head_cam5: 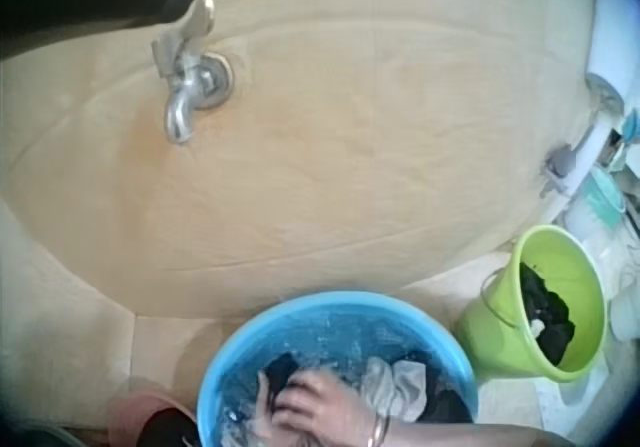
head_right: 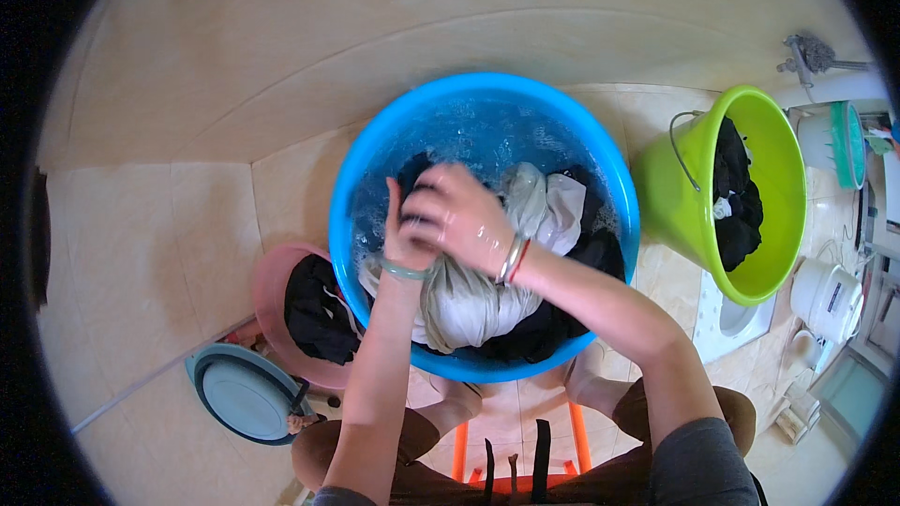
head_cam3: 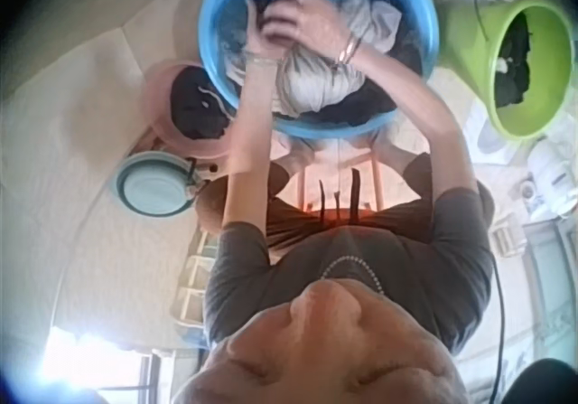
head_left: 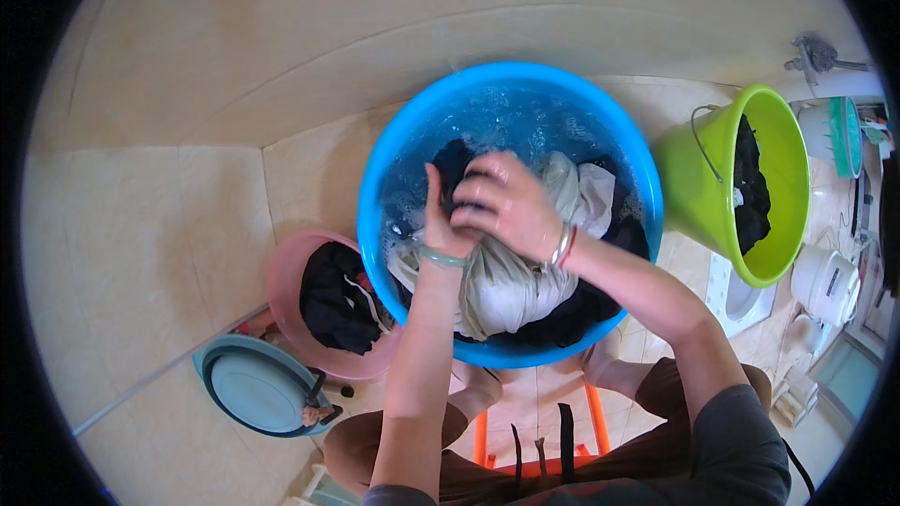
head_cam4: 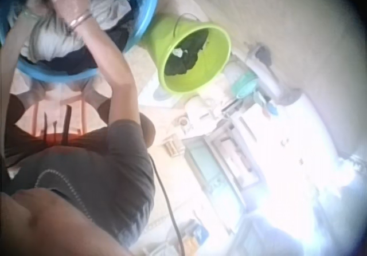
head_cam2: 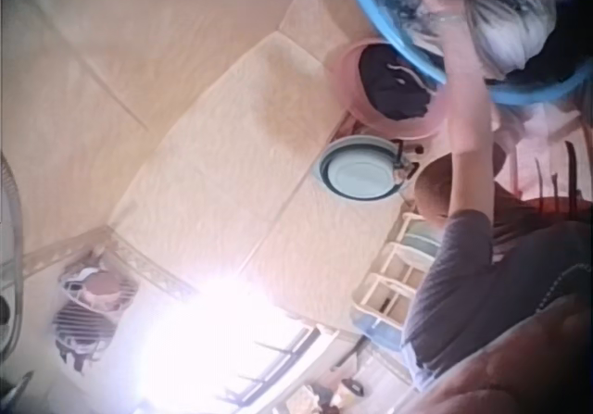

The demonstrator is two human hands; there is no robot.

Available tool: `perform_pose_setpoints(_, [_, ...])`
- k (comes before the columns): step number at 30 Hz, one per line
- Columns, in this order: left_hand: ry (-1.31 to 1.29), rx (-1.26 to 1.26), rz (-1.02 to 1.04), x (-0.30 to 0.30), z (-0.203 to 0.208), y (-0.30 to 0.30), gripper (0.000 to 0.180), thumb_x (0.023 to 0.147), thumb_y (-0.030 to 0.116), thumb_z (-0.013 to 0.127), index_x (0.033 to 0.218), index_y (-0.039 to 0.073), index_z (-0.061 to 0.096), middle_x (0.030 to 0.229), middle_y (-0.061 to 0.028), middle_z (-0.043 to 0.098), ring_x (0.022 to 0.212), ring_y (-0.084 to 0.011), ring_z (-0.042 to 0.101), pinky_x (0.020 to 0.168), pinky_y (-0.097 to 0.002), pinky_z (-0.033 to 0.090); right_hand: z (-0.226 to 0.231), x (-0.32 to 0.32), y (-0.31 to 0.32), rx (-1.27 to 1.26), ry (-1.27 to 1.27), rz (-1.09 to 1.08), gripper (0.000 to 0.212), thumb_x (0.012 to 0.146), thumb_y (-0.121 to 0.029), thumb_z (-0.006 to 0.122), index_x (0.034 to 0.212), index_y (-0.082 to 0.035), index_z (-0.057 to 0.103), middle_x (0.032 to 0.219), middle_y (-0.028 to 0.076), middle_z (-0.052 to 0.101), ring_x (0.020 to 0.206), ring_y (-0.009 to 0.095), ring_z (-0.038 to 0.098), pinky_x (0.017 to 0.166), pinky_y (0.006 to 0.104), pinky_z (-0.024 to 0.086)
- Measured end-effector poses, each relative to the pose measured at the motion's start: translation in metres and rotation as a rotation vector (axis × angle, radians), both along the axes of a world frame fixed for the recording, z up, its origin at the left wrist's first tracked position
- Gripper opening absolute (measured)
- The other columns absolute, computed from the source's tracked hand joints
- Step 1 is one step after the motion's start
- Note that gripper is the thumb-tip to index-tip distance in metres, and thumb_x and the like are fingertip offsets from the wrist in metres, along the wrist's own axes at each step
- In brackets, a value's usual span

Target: The person hand-washes clothes in a blue basin filled with soapy water. They scrub and wring out a light-colored garment and a dark garment, then transfer the wet items into a green bucket.

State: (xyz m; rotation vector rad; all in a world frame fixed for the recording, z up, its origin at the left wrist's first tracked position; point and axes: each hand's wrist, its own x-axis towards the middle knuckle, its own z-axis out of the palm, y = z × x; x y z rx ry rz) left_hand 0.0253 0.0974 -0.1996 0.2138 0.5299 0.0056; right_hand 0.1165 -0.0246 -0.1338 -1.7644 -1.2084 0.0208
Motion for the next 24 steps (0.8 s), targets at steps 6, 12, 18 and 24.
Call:
perform_pose_setpoints(6, [-0.289,-0.141,-0.124,-0.013,0.007,0.009,0.061,0.095,0.057,0.045,0.133,0.009,0.049,0.12,-0.0081,0.061,0.102,-0.0199,0.061,0.091,-0.0361,0.05,0.052,-0.073,-0.024,-0.088,-0.141,0.287,0.025,0.071,-0.035,0.073,0.087,-0.018,0.065,0.106,0.0,0.054,0.098,0.022,0.05,0.077,0.0358,0.043])
perform_pose_setpoints(12, [-0.197,-0.058,0.044,-0.005,0.017,-0.022,0.059,0.095,0.056,0.045,0.132,0.01,0.049,0.122,-0.0066,0.06,0.104,-0.02,0.061,0.091,-0.0364,0.05,0.062,-0.071,-0.008,-0.011,-0.125,0.046,0.029,0.066,-0.042,0.075,0.085,-0.023,0.066,0.103,-0.003,0.054,0.093,0.021,0.05,0.066,0.0384,0.036])
perform_pose_setpoints(18, [-0.091,0.032,0.135,-0.011,0.028,-0.041,0.057,0.095,0.056,0.046,0.132,0.012,0.049,0.124,-0.0051,0.059,0.106,-0.0201,0.06,0.092,-0.0366,0.05,0.06,-0.056,0.007,0.084,-0.15,-0.068,0.021,0.064,-0.026,0.077,0.067,-0.017,0.058,0.084,0.0,0.054,0.075,0.02,0.053,0.058,0.0333,0.04])
perform_pose_setpoints(24, [0.118,0.22,0.256,-0.013,0.047,-0.053,0.055,0.095,0.055,0.046,0.132,0.014,0.049,0.126,-0.0036,0.058,0.107,-0.0202,0.06,0.092,-0.0369,0.05,0.042,-0.016,0.025,0.174,-0.022,-0.206,0.013,0.064,-0.011,0.071,0.063,-0.011,0.057,0.07,0.006,0.056,0.063,0.026,0.057,0.053,0.0355,0.048])
